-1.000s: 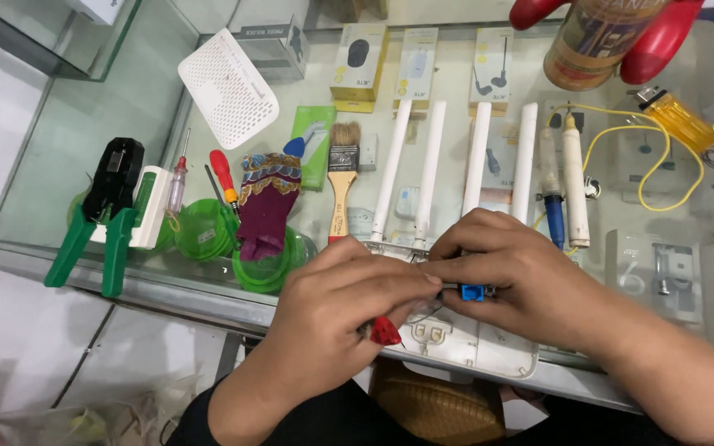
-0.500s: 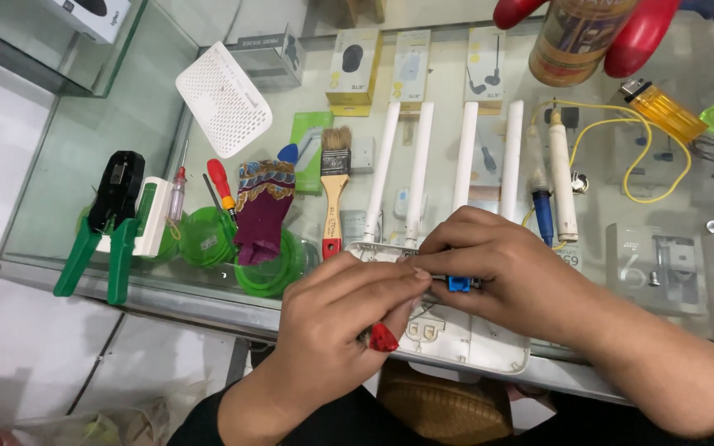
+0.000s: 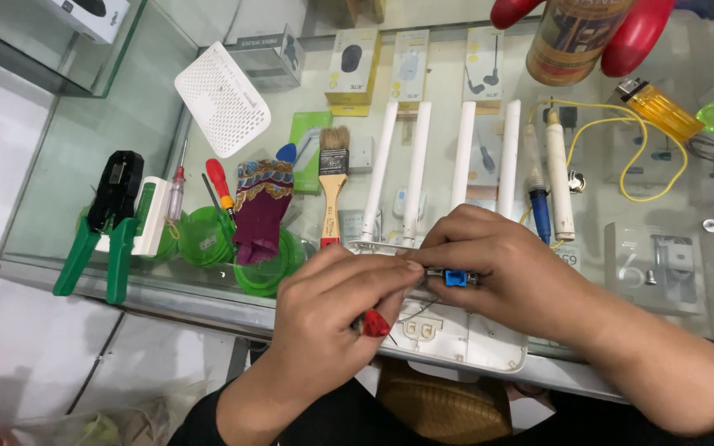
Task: Cleaning a router circuit board with a brush and assembling it into the plastic casing
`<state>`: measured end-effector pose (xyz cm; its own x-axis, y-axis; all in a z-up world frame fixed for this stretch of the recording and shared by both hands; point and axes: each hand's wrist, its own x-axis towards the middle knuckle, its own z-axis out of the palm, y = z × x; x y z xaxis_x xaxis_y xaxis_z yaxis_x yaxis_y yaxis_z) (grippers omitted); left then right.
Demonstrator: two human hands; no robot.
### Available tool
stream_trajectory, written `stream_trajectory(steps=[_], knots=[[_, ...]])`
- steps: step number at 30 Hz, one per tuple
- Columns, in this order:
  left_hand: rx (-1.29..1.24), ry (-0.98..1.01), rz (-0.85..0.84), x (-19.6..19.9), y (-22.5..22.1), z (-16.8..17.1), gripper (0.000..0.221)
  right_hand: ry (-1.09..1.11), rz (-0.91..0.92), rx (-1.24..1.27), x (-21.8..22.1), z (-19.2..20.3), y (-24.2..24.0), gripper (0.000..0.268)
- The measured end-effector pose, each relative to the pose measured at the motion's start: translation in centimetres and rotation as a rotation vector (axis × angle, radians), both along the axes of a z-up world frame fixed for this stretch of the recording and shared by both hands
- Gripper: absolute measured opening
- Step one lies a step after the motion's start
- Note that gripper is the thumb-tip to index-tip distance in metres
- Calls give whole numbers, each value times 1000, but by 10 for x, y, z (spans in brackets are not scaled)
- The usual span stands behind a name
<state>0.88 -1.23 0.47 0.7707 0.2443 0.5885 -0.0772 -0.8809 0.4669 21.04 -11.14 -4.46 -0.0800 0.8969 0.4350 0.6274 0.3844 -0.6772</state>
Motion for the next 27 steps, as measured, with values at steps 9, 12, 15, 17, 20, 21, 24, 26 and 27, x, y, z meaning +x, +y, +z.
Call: stream_trajectory(steps=[9, 12, 15, 17, 20, 21, 24, 26, 27], knots=[[30, 78, 116, 8, -2, 12, 7, 73, -83, -23, -4, 2, 1, 17], [26, 148, 183, 9, -2, 13, 7, 57, -102, -27, -3, 1, 0, 18], [47, 219, 190, 10, -3, 17, 20, 54, -102, -9, -3, 0, 0, 20], [71, 272, 195, 9, -6, 19, 32, 68, -90, -1, -4, -3, 0, 22], [130, 209, 188, 12, -8, 18, 17, 80, -113, 38, -4, -6, 1, 19], [137, 192, 196, 11, -8, 15, 14, 84, -107, 47, -5, -7, 0, 19], [142, 179, 214, 11, -8, 13, 11, 77, -105, 48, -4, -7, 1, 20], [138, 182, 222, 10, -8, 13, 11, 64, -108, 38, -5, -7, 0, 21], [136, 185, 212, 9, -8, 13, 18, 71, -107, 53, -5, -7, 0, 21]])
